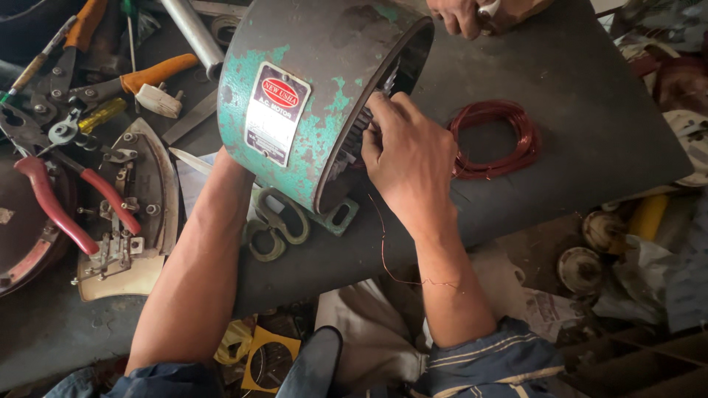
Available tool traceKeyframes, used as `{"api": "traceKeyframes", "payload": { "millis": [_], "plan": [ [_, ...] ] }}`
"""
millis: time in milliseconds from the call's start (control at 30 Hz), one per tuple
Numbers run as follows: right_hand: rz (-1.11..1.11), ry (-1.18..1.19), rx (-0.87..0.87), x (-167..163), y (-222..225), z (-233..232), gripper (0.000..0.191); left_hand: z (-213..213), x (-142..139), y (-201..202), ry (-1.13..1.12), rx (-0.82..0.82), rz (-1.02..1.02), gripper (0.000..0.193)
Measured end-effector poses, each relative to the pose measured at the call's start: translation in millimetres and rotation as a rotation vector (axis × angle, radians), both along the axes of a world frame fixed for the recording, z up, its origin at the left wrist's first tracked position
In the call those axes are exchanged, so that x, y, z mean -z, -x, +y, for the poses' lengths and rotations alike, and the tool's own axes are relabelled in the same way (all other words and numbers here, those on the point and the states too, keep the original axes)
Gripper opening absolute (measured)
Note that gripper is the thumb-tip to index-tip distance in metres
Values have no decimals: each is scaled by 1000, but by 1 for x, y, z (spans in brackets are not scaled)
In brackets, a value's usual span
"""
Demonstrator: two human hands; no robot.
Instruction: The person cuts a small piece of paper with scissors and then inserts it into the stator slots of a teal motor housing. They proceed to wind a copper wire into the stator slots by hand, carefully tucking the wire into place.
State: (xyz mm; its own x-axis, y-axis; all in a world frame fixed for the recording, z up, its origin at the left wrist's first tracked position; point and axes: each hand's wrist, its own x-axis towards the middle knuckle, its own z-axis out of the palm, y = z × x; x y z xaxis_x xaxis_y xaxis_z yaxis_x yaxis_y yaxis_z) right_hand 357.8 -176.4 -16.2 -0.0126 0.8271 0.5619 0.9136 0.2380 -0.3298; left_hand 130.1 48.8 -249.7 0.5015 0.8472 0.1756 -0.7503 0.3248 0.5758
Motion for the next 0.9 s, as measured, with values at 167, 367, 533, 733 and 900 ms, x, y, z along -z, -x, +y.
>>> {"api": "traceKeyframes", "payload": {
  "millis": [167,367,533,733,900],
  "plan": [
    [-9,19,30,-1,1,-1,22,-6,-9,-4,-129,10,-7,27],
    [54,21,25,-5,2,1,18,-17,-30,-12,-129,-24,141,30],
    [97,53,36,-4,4,-1,15,-32,-43,-11,-170,-22,202,31],
    [159,68,-15,-4,1,-1,18,-36,-53,-13,-215,-1,226,32],
    [203,107,-28,-4,-1,-1,20,-38,-52,-11,-231,-14,248,34]
  ]
}}
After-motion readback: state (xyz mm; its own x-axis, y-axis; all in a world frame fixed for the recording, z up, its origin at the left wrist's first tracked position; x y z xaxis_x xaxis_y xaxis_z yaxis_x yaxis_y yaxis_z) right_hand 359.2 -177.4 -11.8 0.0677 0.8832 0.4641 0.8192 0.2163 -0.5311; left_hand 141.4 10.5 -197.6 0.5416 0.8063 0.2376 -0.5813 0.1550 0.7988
